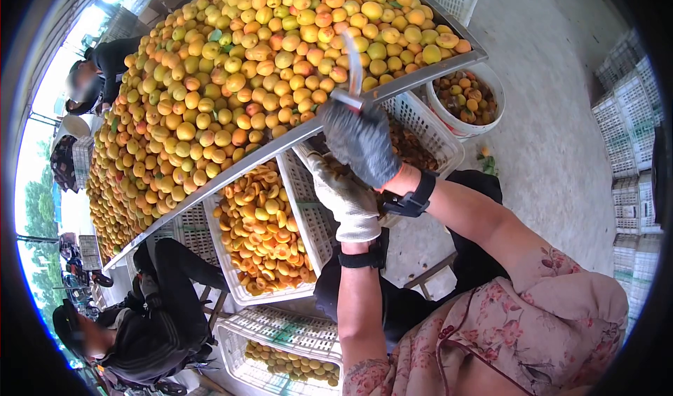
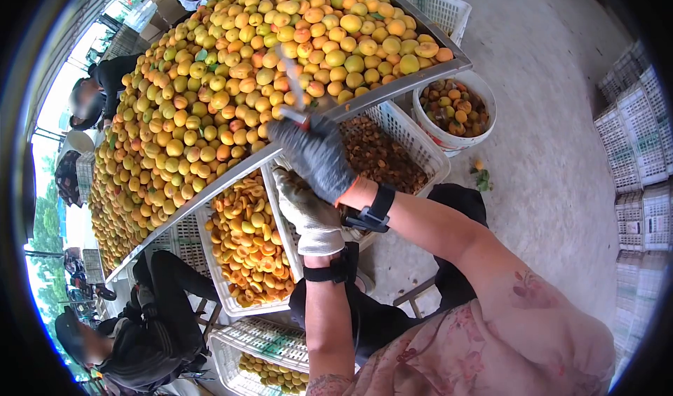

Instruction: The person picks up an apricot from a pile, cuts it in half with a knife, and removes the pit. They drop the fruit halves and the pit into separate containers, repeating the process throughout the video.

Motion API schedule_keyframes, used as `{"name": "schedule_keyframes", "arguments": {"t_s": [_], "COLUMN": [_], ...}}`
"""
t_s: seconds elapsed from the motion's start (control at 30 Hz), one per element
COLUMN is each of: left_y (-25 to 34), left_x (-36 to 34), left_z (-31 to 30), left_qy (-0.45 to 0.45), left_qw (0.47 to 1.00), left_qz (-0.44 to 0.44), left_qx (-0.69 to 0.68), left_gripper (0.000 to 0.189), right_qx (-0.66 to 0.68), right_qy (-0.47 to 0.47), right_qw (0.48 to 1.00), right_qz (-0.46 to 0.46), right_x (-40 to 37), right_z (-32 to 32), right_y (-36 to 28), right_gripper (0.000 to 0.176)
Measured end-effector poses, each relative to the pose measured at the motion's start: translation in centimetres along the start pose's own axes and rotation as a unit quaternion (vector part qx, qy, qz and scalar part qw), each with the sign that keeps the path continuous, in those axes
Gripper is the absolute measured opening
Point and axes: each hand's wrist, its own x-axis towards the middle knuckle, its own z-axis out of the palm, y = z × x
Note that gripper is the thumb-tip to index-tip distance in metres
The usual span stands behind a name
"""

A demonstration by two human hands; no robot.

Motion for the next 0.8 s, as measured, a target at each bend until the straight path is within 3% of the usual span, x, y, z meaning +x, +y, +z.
{"name": "schedule_keyframes", "arguments": {"t_s": [0.03, 0.07, 0.13, 0.2, 0.23, 0.37, 0.47, 0.53, 0.57, 0.67, 0.73, 0.8], "left_y": [0.3, 0.1, -0.2, 0.7, 0.9, 0.5, 0.7, 0.4, 0.6, 1.6, 1.9, 3.4], "left_x": [0.0, 0.3, 0.5, 0.2, 0.1, 0.4, 0.6, 1.0, 0.9, 0.0, 0.0, 0.0], "left_z": [-0.3, -0.2, 0.8, 1.7, 2.1, 1.8, 2.0, 2.3, 2.3, 2.0, 2.0, 1.6], "left_qy": [-0.021, -0.021, 0.092, 0.095, 0.099, 0.128, 0.062, 0.078, 0.077, -0.047, -0.028, -0.072], "left_qw": [1.0, 1.0, 0.995, 0.995, 0.995, 0.991, 0.996, 0.982, 0.982, 0.952, 0.964, 0.963], "left_qz": [0.007, 0.009, 0.01, -0.008, -0.025, -0.018, -0.014, -0.003, -0.004, -0.048, -0.081, -0.093], "left_qx": [0.0, 0.0, 0.045, 0.034, 0.02, 0.027, 0.055, 0.174, 0.174, 0.299, 0.253, 0.241], "left_gripper": [0.024, 0.024, 0.023, 0.022, 0.022, 0.021, 0.025, 0.03, 0.03, 0.055, 0.072, 0.079], "right_qx": [0.202, 0.393, 0.374, 0.34, 0.375, 0.412, 0.373, 0.329, 0.352, 0.411, 0.434, 0.188], "right_qy": [0.012, 0.024, 0.002, 0.013, 0.029, 0.059, 0.062, 0.103, 0.129, 0.115, 0.111, -0.001], "right_qw": [0.97, 0.882, 0.883, 0.884, 0.851, 0.818, 0.85, 0.852, 0.828, 0.834, 0.831, 0.913], "right_qz": [0.133, 0.258, 0.282, 0.32, 0.366, 0.397, 0.368, 0.393, 0.416, 0.35, 0.33, 0.362], "right_x": [1.0, 1.6, 1.8, 2.2, 2.1, 2.2, 2.8, 3.0, 3.2, 3.9, 4.6, 5.2], "right_z": [-0.3, -0.5, -1.1, -1.2, -1.2, -1.5, -1.8, -1.9, -2.0, -2.8, -3.4, -3.7], "right_y": [0.2, 0.3, 0.0, -0.1, 0.0, 0.8, 0.7, 0.6, 0.5, 1.3, 0.8, -0.5], "right_gripper": [0.009, 0.009, 0.013, 0.03, 0.032, 0.033, 0.033, 0.033, 0.032, 0.031, 0.02, 0.015]}}
